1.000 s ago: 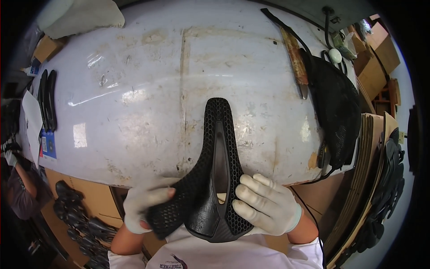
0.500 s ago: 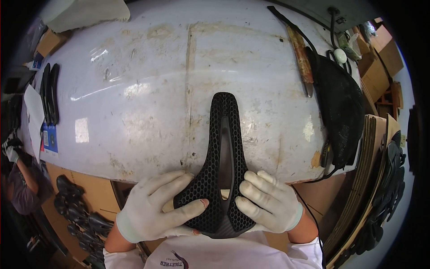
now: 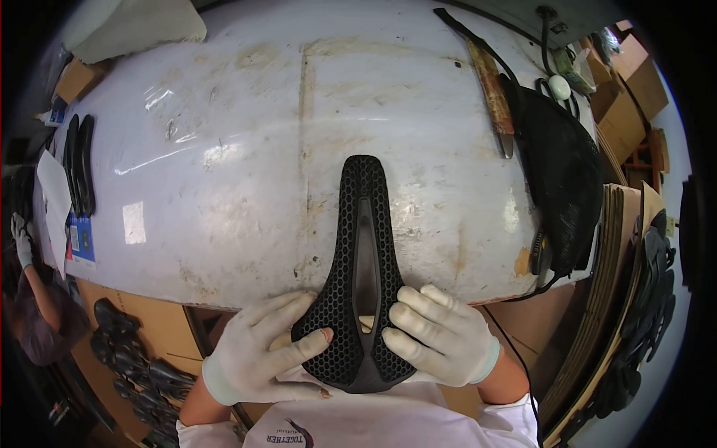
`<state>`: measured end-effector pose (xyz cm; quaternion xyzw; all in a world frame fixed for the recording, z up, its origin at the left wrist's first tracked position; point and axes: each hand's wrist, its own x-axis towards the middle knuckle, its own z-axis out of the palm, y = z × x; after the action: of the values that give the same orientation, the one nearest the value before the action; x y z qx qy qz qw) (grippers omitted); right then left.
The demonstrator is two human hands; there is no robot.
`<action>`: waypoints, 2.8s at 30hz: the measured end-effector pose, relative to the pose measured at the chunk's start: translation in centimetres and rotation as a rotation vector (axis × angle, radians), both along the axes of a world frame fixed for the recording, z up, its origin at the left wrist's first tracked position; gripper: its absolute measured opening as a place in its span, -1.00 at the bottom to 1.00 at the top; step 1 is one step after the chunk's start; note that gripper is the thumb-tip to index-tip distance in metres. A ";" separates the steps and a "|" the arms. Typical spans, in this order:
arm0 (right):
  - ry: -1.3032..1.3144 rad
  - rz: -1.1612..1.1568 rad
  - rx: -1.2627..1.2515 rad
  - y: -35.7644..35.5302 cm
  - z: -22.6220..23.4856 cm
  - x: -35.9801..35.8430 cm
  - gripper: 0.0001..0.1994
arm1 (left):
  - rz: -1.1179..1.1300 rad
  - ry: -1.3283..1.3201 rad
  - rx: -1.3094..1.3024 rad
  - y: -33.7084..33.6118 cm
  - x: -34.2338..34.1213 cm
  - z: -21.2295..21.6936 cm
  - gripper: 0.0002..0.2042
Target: Inspecting and handling 3D-printed or mesh bicycle saddles at a workshop bench.
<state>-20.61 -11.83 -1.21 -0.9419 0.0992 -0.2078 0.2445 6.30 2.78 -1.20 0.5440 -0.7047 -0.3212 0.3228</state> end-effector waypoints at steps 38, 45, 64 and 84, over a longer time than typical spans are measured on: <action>-0.077 0.144 -0.019 0.4 -2.9 -1.0 -0.71 | 0.424 1.055 0.657 -7.1 -1.5 -0.1 -0.22; -0.109 0.228 0.026 1.9 -1.8 -2.2 -0.71 | 0.455 0.571 0.459 -4.2 -2.8 0.9 -0.48; 0.317 0.023 1.158 1.9 1.3 1.7 -0.30 | 0.227 0.586 0.530 -0.4 -4.1 4.4 -0.53; -0.371 0.084 0.311 3.2 0.8 4.2 -0.51 | -0.042 0.119 -0.266 0.4 -3.6 -0.7 -0.57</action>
<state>-16.44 -8.60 -0.37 -0.8420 0.0442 -0.3488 0.4092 2.65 3.21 -1.93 0.4615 -0.7320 -0.2631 0.4265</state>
